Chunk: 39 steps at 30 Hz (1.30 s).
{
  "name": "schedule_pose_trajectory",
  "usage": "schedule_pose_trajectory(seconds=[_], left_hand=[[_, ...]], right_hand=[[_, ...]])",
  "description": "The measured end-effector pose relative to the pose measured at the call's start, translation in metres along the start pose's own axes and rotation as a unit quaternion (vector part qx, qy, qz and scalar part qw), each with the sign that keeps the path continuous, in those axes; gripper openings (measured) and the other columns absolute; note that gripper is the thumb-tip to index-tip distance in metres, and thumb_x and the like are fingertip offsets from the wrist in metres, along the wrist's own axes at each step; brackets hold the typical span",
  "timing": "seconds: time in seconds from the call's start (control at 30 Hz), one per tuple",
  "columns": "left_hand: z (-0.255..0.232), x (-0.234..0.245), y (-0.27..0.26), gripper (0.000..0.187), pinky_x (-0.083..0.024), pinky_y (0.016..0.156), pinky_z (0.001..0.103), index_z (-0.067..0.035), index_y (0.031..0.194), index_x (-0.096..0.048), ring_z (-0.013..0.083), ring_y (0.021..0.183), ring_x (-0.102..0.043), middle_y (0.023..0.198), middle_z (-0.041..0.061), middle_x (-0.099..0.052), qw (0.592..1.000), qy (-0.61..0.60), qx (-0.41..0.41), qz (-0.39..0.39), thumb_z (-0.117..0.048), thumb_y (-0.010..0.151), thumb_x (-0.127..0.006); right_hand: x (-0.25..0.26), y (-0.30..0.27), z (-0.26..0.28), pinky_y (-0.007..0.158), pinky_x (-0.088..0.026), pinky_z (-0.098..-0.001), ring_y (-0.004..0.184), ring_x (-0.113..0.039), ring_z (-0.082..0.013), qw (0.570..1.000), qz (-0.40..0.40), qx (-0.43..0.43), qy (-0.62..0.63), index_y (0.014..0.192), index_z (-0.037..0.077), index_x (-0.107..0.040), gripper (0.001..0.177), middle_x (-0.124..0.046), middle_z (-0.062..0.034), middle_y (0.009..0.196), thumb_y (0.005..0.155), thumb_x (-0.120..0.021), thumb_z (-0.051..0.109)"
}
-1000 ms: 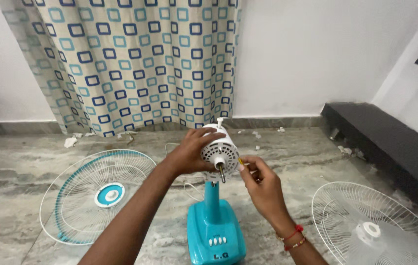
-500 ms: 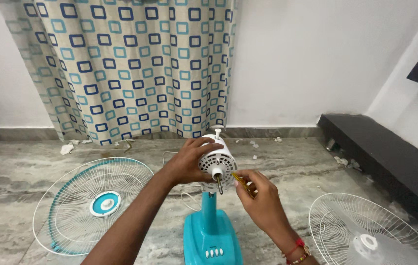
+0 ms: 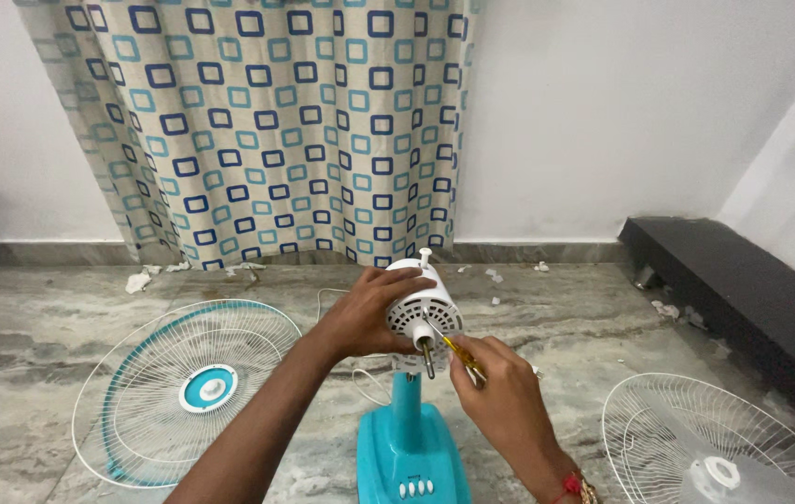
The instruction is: The person uses a screwdriver to loosen and tighten screws on the rear motor housing of a teal LG pedestal fan. They repeatedly adjust the same screws while holding the motor housing steady with the other hand.
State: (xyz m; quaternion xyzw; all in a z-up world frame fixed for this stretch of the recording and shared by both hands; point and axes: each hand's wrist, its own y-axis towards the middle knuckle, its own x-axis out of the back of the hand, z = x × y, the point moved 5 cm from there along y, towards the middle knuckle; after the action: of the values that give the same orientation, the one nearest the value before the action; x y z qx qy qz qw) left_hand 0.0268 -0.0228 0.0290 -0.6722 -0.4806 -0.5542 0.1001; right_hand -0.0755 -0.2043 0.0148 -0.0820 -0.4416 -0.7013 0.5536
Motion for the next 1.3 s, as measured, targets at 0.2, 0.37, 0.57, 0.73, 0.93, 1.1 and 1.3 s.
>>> schedule_pose_trajectory(seconds=[0.2,0.37,0.57,0.73,0.93,1.1,1.3], left_hand=[[0.000,0.003,-0.003,0.096,-0.044,0.109,0.053,-0.026,0.140,-0.061,0.0373,0.137,-0.045,0.152,0.008,-0.053,0.999,-0.002,-0.038,-0.025,-0.036,0.052,-0.098],[0.001,-0.002,0.000,0.100,-0.043,0.109,0.053,-0.027,0.139,-0.060,0.0361,0.138,-0.043,0.153,0.006,-0.052,1.000,-0.011,-0.002,-0.007,-0.036,0.047,-0.099],[0.002,-0.001,-0.002,0.098,-0.045,0.109,0.053,-0.025,0.140,-0.061,0.0378,0.137,-0.045,0.153,0.008,-0.052,0.999,-0.017,-0.034,-0.030,-0.036,0.050,-0.098],[0.002,-0.001,-0.002,0.097,-0.045,0.110,0.053,-0.025,0.141,-0.061,0.0377,0.136,-0.046,0.152,0.009,-0.053,0.998,-0.021,-0.047,-0.035,-0.036,0.052,-0.097],[0.001,-0.001,-0.003,0.096,-0.043,0.111,0.054,-0.024,0.140,-0.061,0.0388,0.137,-0.044,0.152,0.010,-0.053,0.998,-0.026,-0.047,-0.038,-0.037,0.052,-0.097],[0.002,-0.003,-0.002,0.096,-0.041,0.113,0.055,-0.022,0.139,-0.062,0.0407,0.139,-0.042,0.152,0.010,-0.053,0.998,-0.014,-0.050,-0.038,-0.035,0.052,-0.098],[0.001,-0.003,-0.002,0.096,-0.043,0.114,0.055,-0.023,0.142,-0.060,0.0389,0.138,-0.044,0.153,0.009,-0.053,0.997,-0.018,-0.056,-0.041,-0.035,0.054,-0.097]], right_hand=[[-0.001,0.001,0.008,0.072,-0.058,-0.0392,0.084,-0.075,-0.0299,0.998,-0.028,0.049,-0.013,0.109,0.005,-0.076,0.025,-0.076,-0.0124,0.096,0.086,-0.071,0.013],[-0.003,0.001,0.006,0.071,-0.059,-0.0390,0.082,-0.075,-0.0291,0.999,-0.005,0.021,-0.024,0.110,0.005,-0.075,0.025,-0.075,-0.0120,0.096,0.087,-0.070,0.014],[-0.001,0.002,0.012,0.067,-0.057,-0.0410,0.077,-0.073,-0.0323,0.999,-0.027,0.045,-0.015,0.108,0.003,-0.076,0.024,-0.075,-0.0145,0.091,0.087,-0.070,0.014],[-0.004,0.003,0.011,0.066,-0.056,-0.0418,0.075,-0.073,-0.0325,0.999,-0.026,0.043,-0.013,0.106,0.002,-0.076,0.023,-0.074,-0.0156,0.087,0.088,-0.070,0.015],[-0.006,0.002,0.009,0.067,-0.058,-0.0421,0.078,-0.074,-0.0342,0.998,-0.044,0.046,0.005,0.105,-0.001,-0.075,0.024,-0.076,-0.0182,0.091,0.091,-0.068,0.017],[-0.009,-0.001,0.017,0.065,-0.058,-0.0422,0.074,-0.074,-0.0347,0.994,-0.058,0.077,-0.043,0.107,-0.001,-0.075,0.024,-0.076,-0.0189,0.089,0.093,-0.067,0.016],[-0.024,-0.003,0.034,0.054,-0.059,-0.0389,0.067,-0.074,-0.0328,0.948,-0.002,0.125,-0.292,0.104,0.002,-0.069,0.016,-0.073,-0.0184,0.084,0.093,-0.060,0.010]])
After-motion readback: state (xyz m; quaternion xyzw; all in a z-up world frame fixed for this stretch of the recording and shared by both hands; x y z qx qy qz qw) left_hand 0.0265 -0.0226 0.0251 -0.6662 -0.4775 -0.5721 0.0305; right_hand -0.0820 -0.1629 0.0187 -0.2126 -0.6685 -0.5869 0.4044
